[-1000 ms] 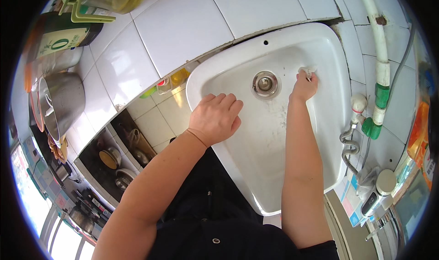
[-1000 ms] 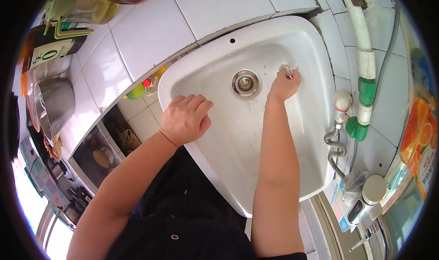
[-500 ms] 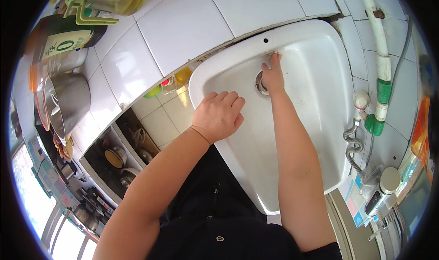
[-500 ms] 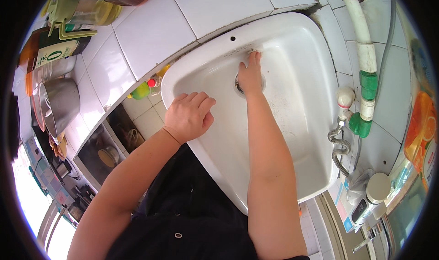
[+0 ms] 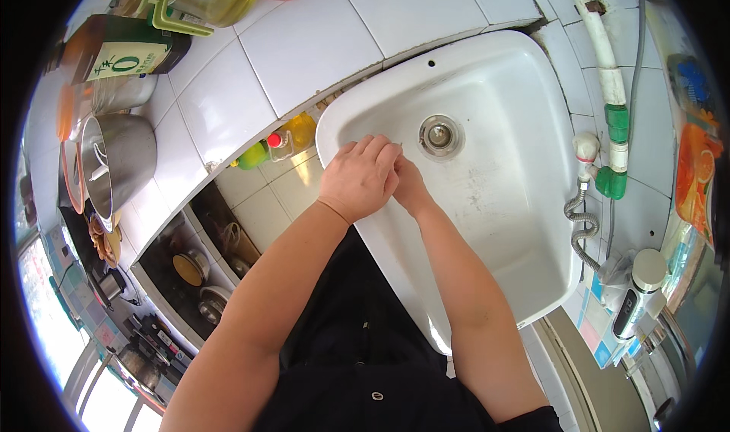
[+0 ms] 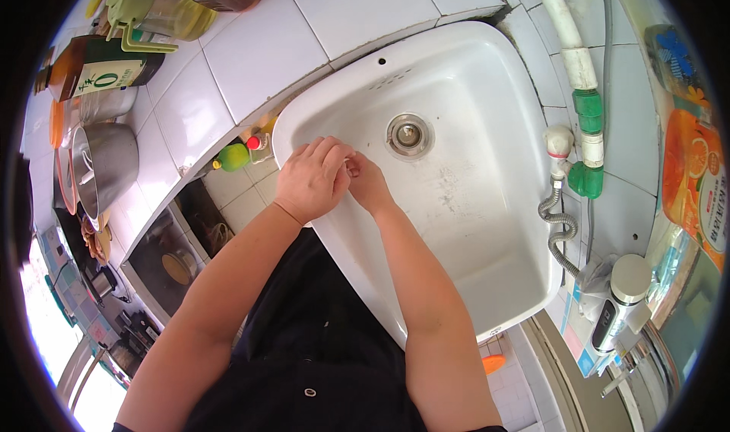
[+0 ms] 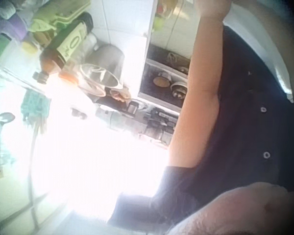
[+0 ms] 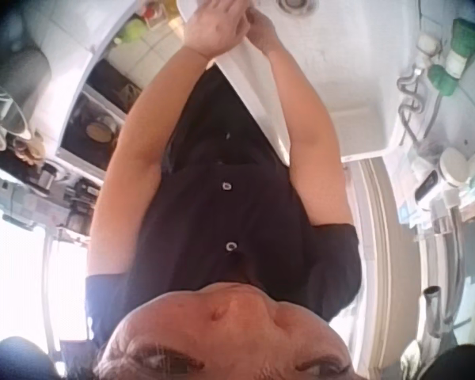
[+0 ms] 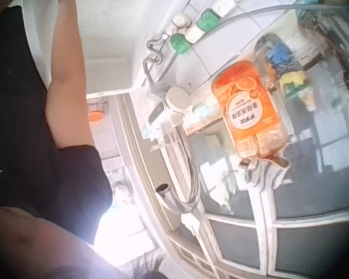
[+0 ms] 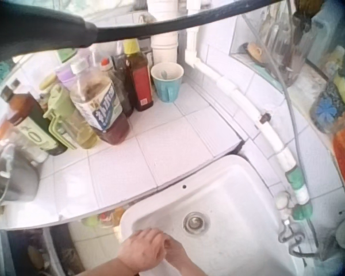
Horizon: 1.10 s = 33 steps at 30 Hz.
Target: The person wipes the gas stovetop with a white paper towel, then moves to the sink to rinse the towel under running water and wipe the sink basin. The person handles the paper towel and faucet throughout the sequence.
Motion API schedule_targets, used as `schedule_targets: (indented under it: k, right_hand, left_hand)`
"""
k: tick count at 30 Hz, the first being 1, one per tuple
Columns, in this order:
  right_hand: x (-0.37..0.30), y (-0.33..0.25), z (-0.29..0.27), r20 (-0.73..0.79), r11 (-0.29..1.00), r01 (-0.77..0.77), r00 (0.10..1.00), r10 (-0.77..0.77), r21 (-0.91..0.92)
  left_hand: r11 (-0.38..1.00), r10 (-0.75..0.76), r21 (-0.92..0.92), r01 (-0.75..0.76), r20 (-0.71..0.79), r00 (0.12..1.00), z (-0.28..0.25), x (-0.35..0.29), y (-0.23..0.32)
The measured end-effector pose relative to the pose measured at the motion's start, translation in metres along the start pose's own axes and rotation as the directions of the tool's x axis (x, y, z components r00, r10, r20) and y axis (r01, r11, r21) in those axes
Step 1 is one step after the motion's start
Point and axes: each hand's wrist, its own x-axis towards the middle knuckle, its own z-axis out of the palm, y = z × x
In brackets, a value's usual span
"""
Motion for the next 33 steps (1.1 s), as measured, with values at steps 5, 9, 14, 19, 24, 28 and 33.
schedule_targets:
  k: [5, 9, 14, 19, 24, 28, 33]
  right_hand:
    - [-0.023, -0.027, -0.069, -0.587, 0.924, 0.32, 0.714, -0.382, -0.211]
    - [-0.012, -0.107, -0.16, -0.567, 0.593, 0.206, 0.175, -0.805, -0.778]
    - [0.049, -0.112, -0.171, -0.376, 0.377, -0.068, 0.358, -0.855, -0.924]
    - [0.057, -0.125, -0.149, -0.265, 0.28, -0.046, 0.492, -0.829, -0.959]
    - [0.031, -0.103, -0.205, -0.221, 0.209, -0.083, 0.522, -0.824, -0.974]
    - [0.05, -0.115, -0.157, -0.26, 0.349, 0.073, 0.531, -0.807, -0.934]
    - [0.035, -0.125, -0.081, -0.336, 0.526, 0.148, 0.62, -0.709, -0.838]
  left_hand:
    - [1.0, -0.012, 0.012, 0.011, 0.015, 1.0, 0.0, -0.001, 0.002]
    - [1.0, 0.007, 0.005, -0.007, 0.015, 1.0, -0.003, -0.002, 0.003]
    - [1.0, 0.025, 0.003, -0.025, 0.039, 0.999, -0.002, -0.001, 0.003]
    - [0.999, 0.039, 0.007, -0.039, 0.037, 0.999, -0.001, 0.001, 0.0]
    - [1.0, 0.029, -0.001, -0.029, 0.025, 0.999, -0.007, 0.001, 0.002]
    - [0.999, 0.046, -0.026, -0.046, -0.005, 0.999, -0.005, 0.0, 0.002]
    - [0.988, -0.005, -0.155, -0.012, -0.11, 0.994, -0.007, -0.005, 0.002]
